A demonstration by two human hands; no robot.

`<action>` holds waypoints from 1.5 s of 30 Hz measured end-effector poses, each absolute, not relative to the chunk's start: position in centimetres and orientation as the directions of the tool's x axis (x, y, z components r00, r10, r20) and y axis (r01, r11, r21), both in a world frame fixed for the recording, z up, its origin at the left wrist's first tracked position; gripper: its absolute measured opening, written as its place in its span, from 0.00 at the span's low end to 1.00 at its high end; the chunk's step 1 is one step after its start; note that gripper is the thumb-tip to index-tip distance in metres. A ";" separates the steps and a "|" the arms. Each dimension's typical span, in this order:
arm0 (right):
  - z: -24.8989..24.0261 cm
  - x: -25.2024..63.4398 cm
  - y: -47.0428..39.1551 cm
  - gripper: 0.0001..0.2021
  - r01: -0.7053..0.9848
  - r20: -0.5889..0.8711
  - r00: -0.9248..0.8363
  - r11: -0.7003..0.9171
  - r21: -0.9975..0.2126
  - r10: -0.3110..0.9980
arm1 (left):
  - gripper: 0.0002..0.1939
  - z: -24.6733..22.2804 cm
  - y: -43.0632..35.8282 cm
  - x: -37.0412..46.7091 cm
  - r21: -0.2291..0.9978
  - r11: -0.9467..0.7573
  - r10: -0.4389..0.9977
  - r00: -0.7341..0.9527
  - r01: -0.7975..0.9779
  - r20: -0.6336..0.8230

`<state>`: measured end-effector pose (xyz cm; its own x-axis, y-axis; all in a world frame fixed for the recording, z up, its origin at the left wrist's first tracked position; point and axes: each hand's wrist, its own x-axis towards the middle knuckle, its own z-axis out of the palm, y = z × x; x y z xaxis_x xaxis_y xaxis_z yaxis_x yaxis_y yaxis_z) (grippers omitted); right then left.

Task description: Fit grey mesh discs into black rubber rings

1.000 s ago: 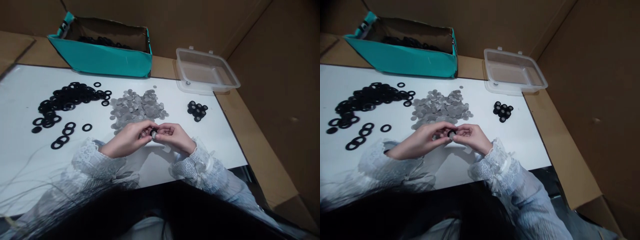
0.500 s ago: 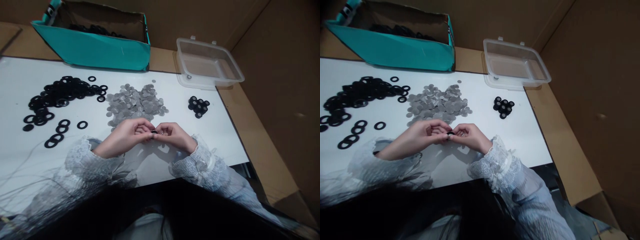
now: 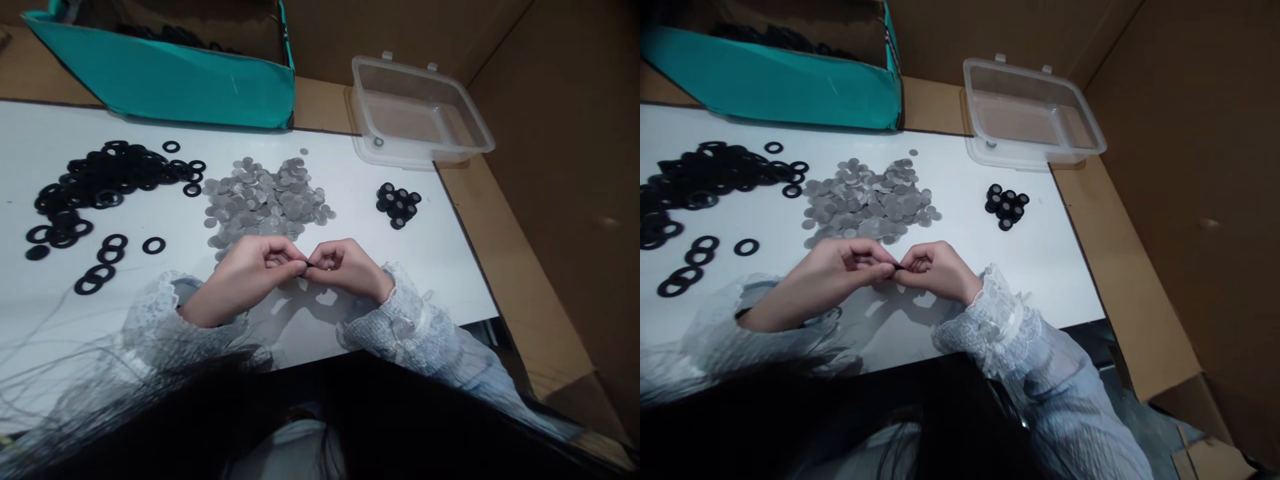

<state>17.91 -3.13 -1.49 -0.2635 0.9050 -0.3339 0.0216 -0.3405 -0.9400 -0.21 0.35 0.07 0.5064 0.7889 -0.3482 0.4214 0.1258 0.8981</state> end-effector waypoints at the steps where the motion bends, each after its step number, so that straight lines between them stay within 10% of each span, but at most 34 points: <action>1: -1.4 17.9 -3.2 0.14 0.033 -0.314 -0.224 -0.315 -0.948 0.923 | 0.08 0.1 0.3 -0.2 0.898 0.132 0.799 0.491 0.420 -0.347; 11: -2.0 17.2 -3.9 0.14 -0.055 -0.194 0.003 -0.194 -0.979 0.981 | 0.09 0.9 -0.6 0.8 0.951 0.207 0.890 0.359 0.230 -0.281; 22: -2.5 18.2 -3.6 0.09 0.155 -0.061 -0.216 -0.028 -0.987 0.975 | 0.07 -0.3 -0.8 0.7 0.954 0.171 0.894 0.369 0.245 -0.255; 45: -3.1 16.3 -3.9 0.07 -0.181 -0.103 0.066 -0.090 -0.979 0.992 | 0.11 -0.4 -1.7 1.4 0.953 0.266 0.933 0.209 0.142 -0.292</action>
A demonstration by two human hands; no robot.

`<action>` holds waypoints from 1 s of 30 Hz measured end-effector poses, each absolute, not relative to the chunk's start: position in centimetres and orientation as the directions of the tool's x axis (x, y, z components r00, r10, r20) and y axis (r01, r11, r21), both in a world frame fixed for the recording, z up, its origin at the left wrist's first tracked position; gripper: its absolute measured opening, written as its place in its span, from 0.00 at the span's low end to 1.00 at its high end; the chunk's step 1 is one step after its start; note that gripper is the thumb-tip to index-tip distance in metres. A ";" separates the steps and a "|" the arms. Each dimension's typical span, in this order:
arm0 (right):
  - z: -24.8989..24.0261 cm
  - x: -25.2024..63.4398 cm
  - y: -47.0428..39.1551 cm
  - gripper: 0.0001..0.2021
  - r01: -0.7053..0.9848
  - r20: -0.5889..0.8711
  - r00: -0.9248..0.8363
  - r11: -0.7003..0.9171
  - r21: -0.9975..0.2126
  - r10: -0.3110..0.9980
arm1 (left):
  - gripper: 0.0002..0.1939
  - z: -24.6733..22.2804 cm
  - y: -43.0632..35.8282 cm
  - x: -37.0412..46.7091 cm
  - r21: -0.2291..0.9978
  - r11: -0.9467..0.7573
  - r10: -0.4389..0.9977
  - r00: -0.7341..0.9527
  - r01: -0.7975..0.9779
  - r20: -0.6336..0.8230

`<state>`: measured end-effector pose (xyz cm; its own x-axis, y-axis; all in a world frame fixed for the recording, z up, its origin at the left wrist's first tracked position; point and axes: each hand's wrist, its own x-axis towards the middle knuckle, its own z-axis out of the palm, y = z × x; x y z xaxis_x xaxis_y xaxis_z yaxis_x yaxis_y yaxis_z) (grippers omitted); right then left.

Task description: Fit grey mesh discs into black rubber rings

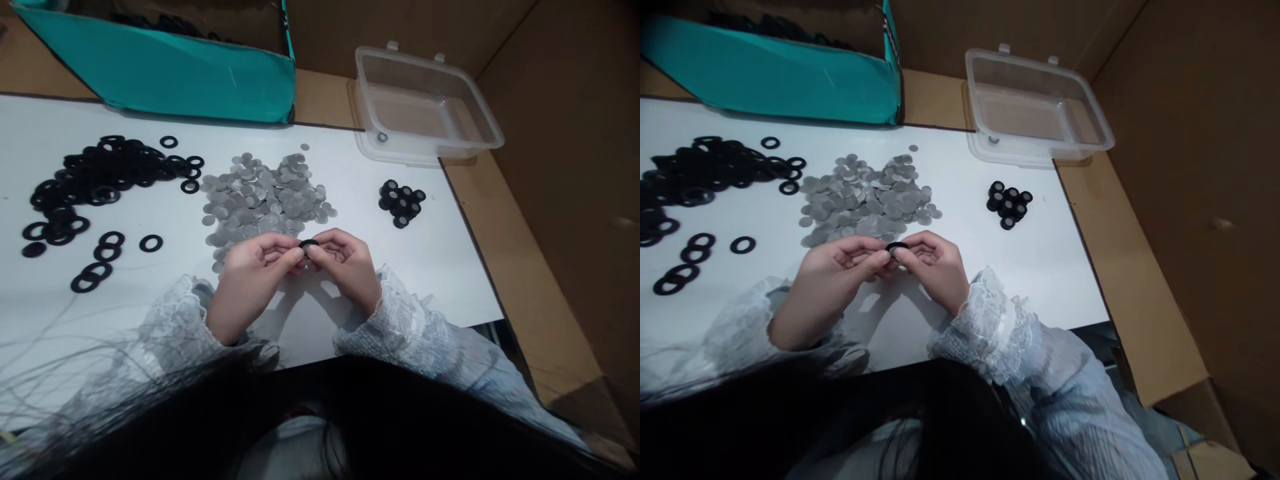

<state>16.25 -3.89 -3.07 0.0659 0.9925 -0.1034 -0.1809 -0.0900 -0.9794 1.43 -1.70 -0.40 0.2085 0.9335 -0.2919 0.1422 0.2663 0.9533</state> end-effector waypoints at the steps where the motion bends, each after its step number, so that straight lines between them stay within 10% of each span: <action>1: -3.1 16.4 -3.8 0.08 -0.168 -0.120 0.036 -0.113 -0.979 0.992 | 0.11 -0.5 -1.6 1.4 0.951 0.254 0.936 0.203 0.174 -0.287; 9: -3.0 17.8 -3.6 0.12 0.149 0.035 -0.058 0.043 -0.988 0.998 | 0.11 -0.8 -1.5 0.6 0.894 -0.049 0.931 0.345 0.446 -0.121; 17: -2.6 17.3 -4.1 0.14 0.080 -0.029 0.013 -0.030 -0.996 0.999 | 0.08 -0.3 -2.2 1.1 0.798 -0.207 0.937 0.349 0.566 -0.004; 30: -3.3 16.8 -3.7 0.12 -0.020 -0.095 -0.047 -0.096 -0.995 0.994 | 0.10 -1.1 -1.6 0.9 0.937 0.094 0.937 0.288 0.335 -0.197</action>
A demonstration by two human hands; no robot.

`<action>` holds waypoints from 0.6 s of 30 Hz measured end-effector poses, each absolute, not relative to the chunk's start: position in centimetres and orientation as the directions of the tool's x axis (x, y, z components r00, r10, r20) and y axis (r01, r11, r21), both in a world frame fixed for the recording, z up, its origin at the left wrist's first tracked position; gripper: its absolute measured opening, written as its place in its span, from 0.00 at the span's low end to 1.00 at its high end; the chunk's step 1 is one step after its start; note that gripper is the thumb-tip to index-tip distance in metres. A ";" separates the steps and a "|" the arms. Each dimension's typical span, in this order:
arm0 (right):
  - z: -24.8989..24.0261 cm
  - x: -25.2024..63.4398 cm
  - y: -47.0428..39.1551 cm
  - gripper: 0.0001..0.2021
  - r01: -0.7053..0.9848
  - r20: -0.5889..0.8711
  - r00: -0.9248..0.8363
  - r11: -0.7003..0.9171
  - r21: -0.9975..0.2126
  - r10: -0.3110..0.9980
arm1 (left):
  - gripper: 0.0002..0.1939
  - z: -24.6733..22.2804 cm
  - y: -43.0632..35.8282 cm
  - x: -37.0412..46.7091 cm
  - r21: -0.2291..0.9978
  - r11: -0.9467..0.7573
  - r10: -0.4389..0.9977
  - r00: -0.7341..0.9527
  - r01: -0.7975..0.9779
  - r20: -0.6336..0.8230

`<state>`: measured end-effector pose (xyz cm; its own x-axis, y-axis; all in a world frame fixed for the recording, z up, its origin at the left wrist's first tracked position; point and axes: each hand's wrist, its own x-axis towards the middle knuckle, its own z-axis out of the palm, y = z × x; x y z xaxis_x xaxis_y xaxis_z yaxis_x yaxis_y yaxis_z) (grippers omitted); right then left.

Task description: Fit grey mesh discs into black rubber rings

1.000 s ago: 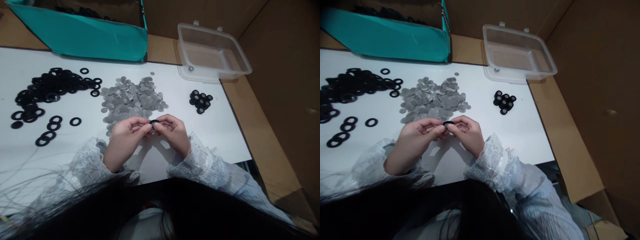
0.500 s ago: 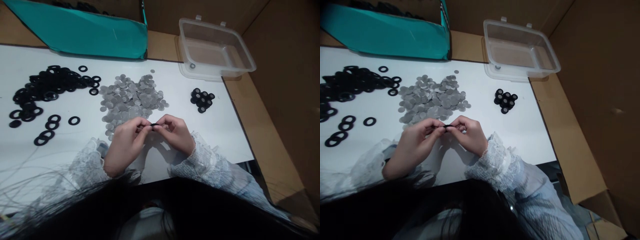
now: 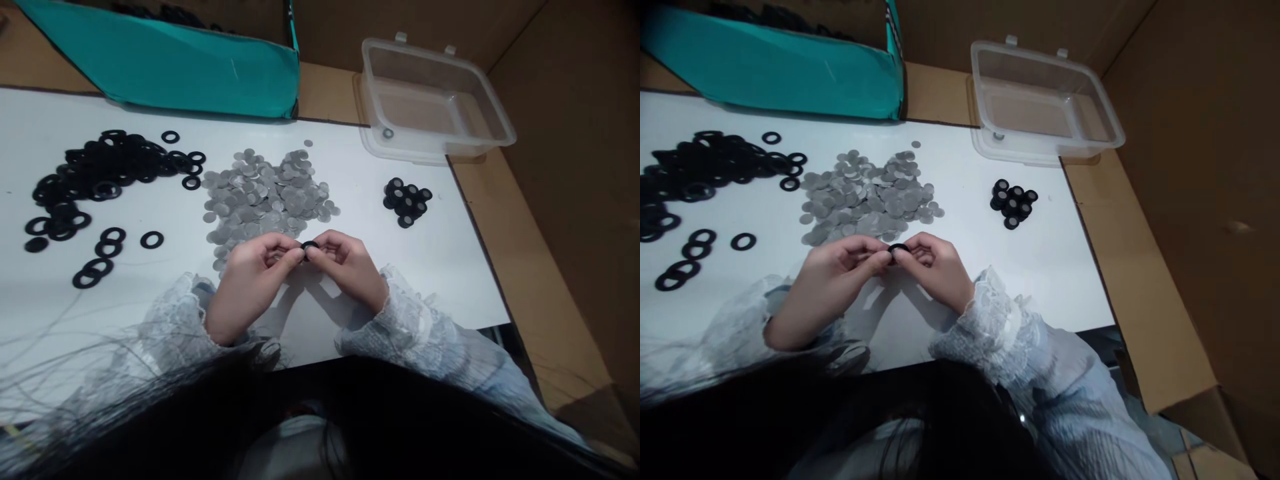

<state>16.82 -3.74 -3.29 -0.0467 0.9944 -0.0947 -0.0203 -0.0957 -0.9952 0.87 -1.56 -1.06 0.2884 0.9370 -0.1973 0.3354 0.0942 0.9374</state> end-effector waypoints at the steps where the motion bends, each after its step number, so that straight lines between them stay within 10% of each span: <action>1: -3.2 17.1 -3.7 0.12 0.027 -0.081 -0.090 -0.079 -0.996 0.993 | 0.10 -1.0 -1.5 0.8 0.930 0.065 0.931 0.314 0.362 -0.187; 18: -1.5 17.6 -4.2 0.15 0.118 0.098 -0.029 0.101 -0.988 0.995 | 0.06 0.2 -2.1 1.4 0.955 -0.038 0.935 0.346 0.295 -0.070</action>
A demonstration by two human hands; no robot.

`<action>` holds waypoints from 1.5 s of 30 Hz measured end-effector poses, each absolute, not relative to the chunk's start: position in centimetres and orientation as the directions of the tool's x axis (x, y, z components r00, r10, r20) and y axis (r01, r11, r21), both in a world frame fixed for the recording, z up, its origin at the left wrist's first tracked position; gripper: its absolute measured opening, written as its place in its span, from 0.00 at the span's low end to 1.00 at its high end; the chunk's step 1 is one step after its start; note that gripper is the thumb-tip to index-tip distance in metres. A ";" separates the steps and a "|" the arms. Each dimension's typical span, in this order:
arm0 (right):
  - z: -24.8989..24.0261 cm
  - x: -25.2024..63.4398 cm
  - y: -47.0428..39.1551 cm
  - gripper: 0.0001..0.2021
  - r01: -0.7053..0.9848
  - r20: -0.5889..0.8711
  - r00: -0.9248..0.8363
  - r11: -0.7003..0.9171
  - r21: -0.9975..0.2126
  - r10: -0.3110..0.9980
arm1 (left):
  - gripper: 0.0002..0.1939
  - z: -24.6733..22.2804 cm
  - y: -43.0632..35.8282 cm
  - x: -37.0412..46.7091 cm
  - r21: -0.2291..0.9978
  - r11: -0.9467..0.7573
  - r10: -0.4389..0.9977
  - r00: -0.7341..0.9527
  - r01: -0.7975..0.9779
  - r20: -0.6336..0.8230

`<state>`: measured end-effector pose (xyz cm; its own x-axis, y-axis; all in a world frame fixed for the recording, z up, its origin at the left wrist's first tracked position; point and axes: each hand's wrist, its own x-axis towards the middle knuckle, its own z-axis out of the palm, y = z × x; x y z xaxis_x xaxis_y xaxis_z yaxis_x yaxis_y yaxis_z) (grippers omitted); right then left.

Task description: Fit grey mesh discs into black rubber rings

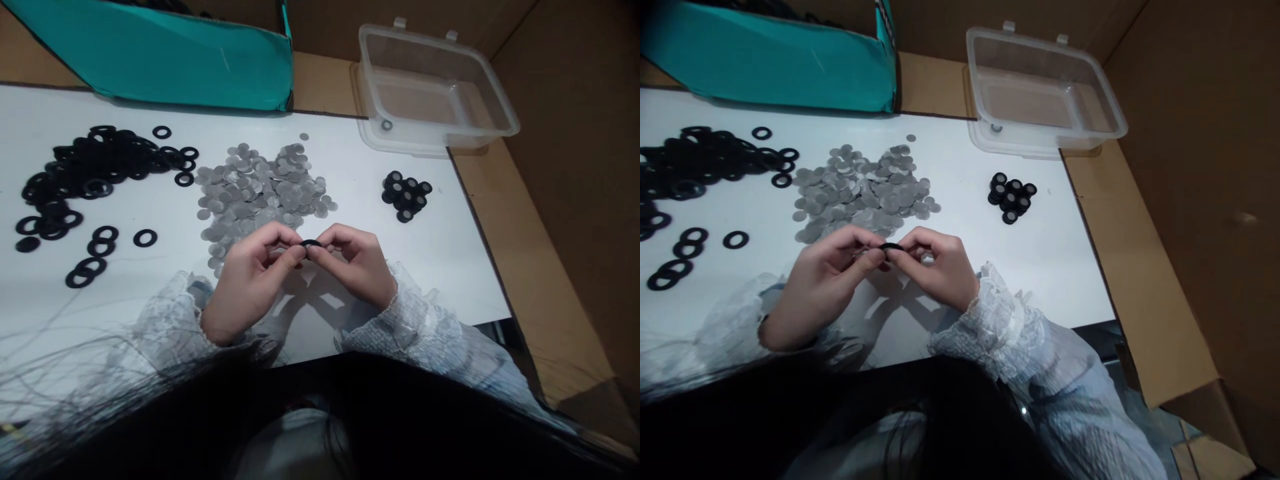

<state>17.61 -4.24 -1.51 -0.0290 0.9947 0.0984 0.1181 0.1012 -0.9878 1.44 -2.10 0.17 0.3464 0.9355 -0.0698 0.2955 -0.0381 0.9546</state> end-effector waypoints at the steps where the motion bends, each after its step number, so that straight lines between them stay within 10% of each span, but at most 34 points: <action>1: -1.5 17.6 -4.3 0.15 0.114 0.092 -0.016 0.093 -0.989 0.996 | 0.06 0.1 -2.1 1.5 0.956 -0.032 0.938 0.339 0.290 -0.071; 20: -2.6 17.5 -4.0 0.15 -0.053 -0.142 -0.091 -0.147 -0.988 0.986 | 0.06 -0.7 -1.9 1.4 0.942 -0.014 0.956 0.279 0.336 -0.085; 31: -2.2 17.6 -4.2 0.09 0.146 0.082 -0.001 0.082 -0.986 0.997 | 0.06 -0.7 -2.1 1.6 0.903 -0.060 0.957 0.281 0.426 -0.069; 45: -2.9 17.6 -3.7 0.12 -0.131 -0.137 -0.044 -0.142 -0.981 0.990 | 0.10 -0.8 -2.1 1.4 0.944 0.101 0.958 0.224 0.315 -0.177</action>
